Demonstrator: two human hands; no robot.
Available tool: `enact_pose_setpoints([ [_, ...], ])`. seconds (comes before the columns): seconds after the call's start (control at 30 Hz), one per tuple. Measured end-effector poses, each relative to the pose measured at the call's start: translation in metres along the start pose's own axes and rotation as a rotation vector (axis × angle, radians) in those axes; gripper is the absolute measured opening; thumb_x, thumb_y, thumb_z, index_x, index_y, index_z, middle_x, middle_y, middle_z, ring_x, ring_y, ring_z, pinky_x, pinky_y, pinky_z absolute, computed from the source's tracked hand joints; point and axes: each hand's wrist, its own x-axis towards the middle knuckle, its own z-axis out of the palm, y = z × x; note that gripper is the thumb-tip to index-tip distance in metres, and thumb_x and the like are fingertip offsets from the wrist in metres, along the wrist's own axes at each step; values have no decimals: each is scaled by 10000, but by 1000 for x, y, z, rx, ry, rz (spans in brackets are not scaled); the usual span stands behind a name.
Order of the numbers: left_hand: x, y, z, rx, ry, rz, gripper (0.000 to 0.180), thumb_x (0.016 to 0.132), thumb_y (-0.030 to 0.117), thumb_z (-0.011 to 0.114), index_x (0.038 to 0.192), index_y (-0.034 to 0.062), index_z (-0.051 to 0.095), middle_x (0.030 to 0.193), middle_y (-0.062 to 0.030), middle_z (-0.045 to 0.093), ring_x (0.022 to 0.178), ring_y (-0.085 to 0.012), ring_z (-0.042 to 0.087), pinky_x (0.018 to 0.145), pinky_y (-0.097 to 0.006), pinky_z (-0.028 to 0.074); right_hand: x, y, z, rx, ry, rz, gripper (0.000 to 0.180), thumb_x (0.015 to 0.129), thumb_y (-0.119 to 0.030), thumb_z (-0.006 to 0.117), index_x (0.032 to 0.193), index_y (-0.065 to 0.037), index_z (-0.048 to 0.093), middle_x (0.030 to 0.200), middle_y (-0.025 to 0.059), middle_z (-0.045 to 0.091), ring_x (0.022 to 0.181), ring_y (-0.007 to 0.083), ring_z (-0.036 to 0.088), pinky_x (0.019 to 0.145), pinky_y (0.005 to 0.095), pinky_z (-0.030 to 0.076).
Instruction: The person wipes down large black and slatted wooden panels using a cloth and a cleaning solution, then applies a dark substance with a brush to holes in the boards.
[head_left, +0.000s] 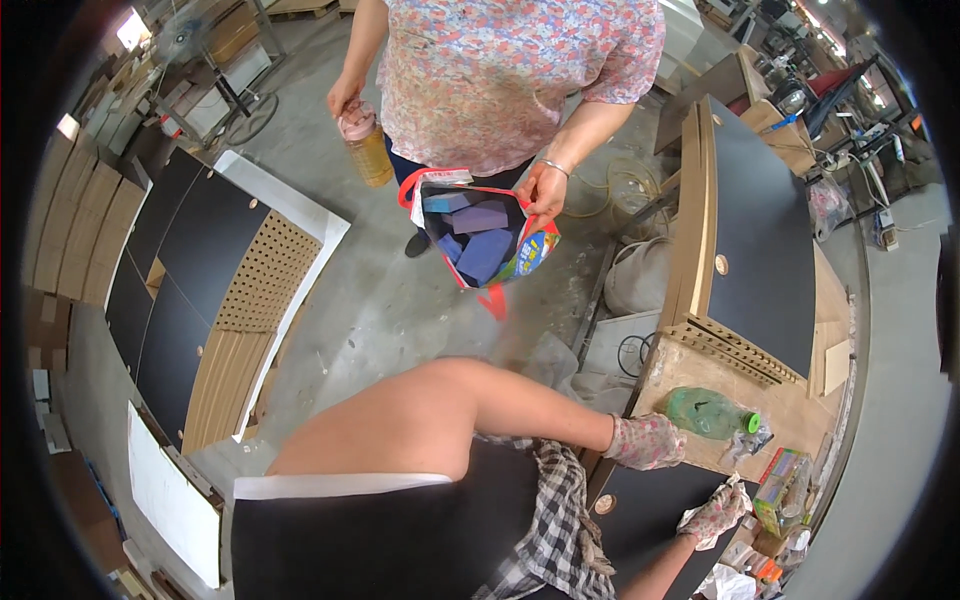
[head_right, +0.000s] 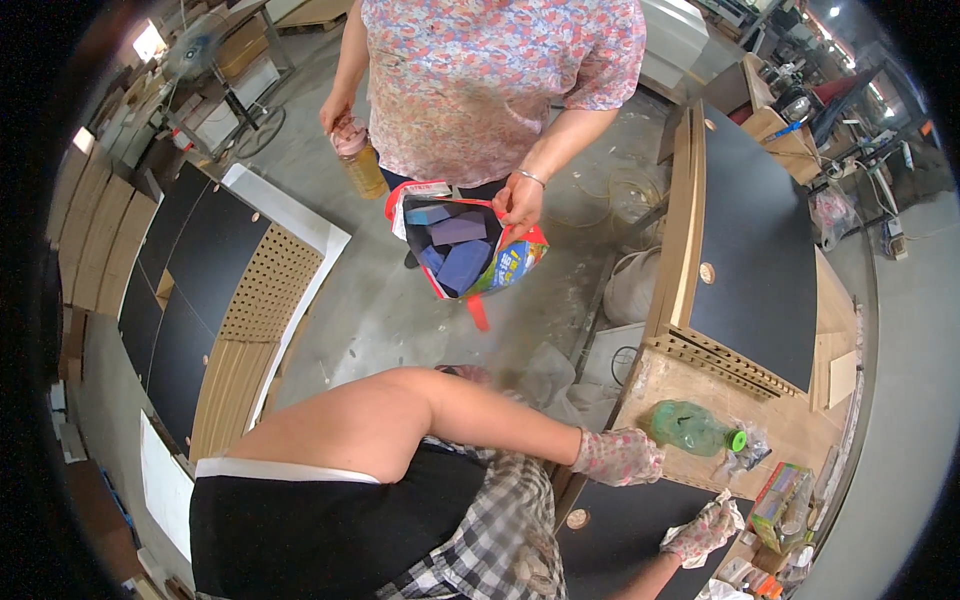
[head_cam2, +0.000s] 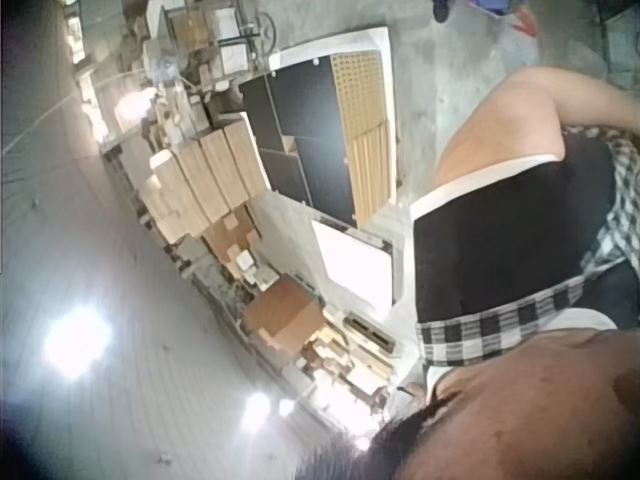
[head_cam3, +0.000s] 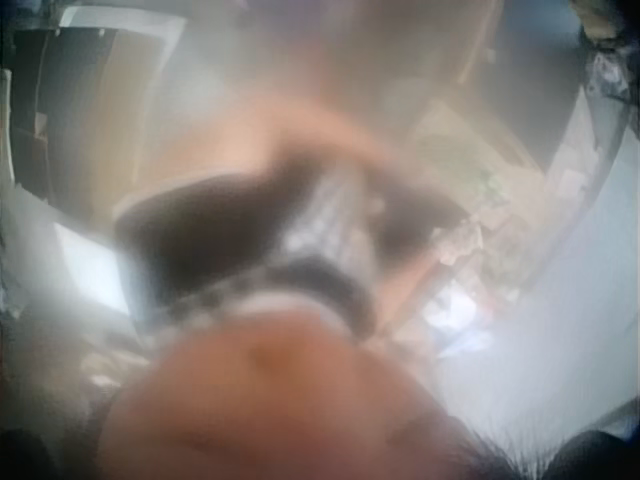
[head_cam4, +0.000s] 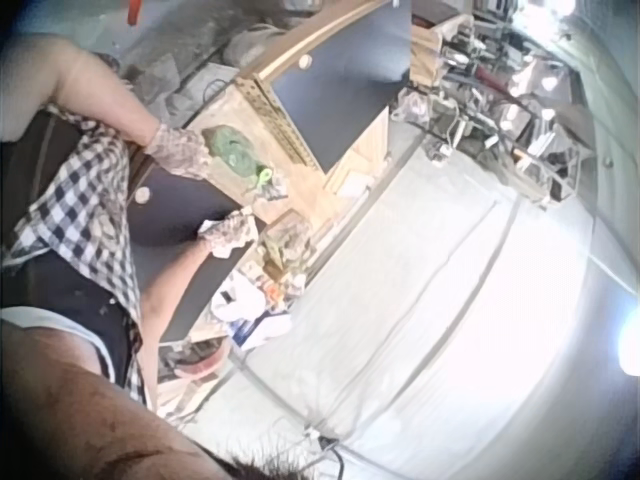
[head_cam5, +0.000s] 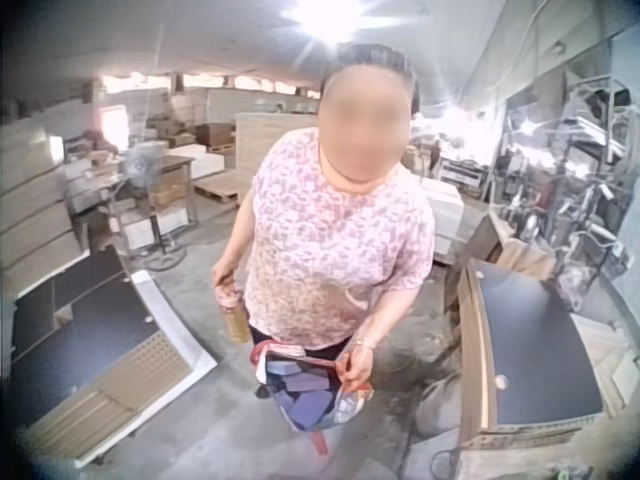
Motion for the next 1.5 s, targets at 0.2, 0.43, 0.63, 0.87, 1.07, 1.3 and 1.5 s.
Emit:
enact_pose_setpoints([
  [0.2,-3,-4,11,9,84,9,70,758,144,622,761,75,631,764,-96,613,716,-270,657,621,-383,518,-1,-9,-2,12,-24,25,333,932,-140,510,1205,11,628,1182,192,619,1066,315,586,942,378,445],
  [0.43,-2,1,12,69,36,-2,73,726,153,631,742,83,639,738,-90,609,687,-265,659,562,-382,512,-6,-14,-8,-64,-20,-28,358,929,-147,506,1225,25,608,1179,189,618,1076,310,582,946,377,448],
  [0.63,-3,-2,17,88,85,-3,76,716,158,629,722,83,622,720,-87,599,664,-262,652,546,-381,505,-6,-32,-12,-122,-65,2,380,924,-179,488,1221,26,607,1207,200,612,1108,338,568,969,391,437],
  [0.87,-2,0,21,146,59,1,87,742,170,604,768,88,618,727,-78,590,628,-243,641,489,-371,481,-3,-5,-10,-26,-86,-12,410,959,-207,439,1272,19,577,1265,200,598,1182,332,542,1026,376,379],
  [1.07,-7,-4,23,263,120,50,126,781,190,571,802,70,602,627,-57,572,553,-232,617,446,-349,452,-3,-8,-7,-78,-108,-41,410,959,-231,457,1257,17,590,1252,203,606,1176,342,536,1026,390,376],
  [1.3,5,-4,20,134,102,14,110,761,169,601,820,76,609,715,-83,581,640,-257,635,513,-376,482,2,-6,-14,-149,1,-121,381,937,-195,488,1225,21,614,1195,205,617,1103,344,554,970,401,420],
  [1.5,-1,-9,13,-61,137,20,97,769,127,617,838,64,592,806,-117,573,734,-302,621,644,-413,493,2,0,7,-6,138,-139,292,906,-129,598,1151,22,650,1039,168,640,959,287,574,874,356,445],
])
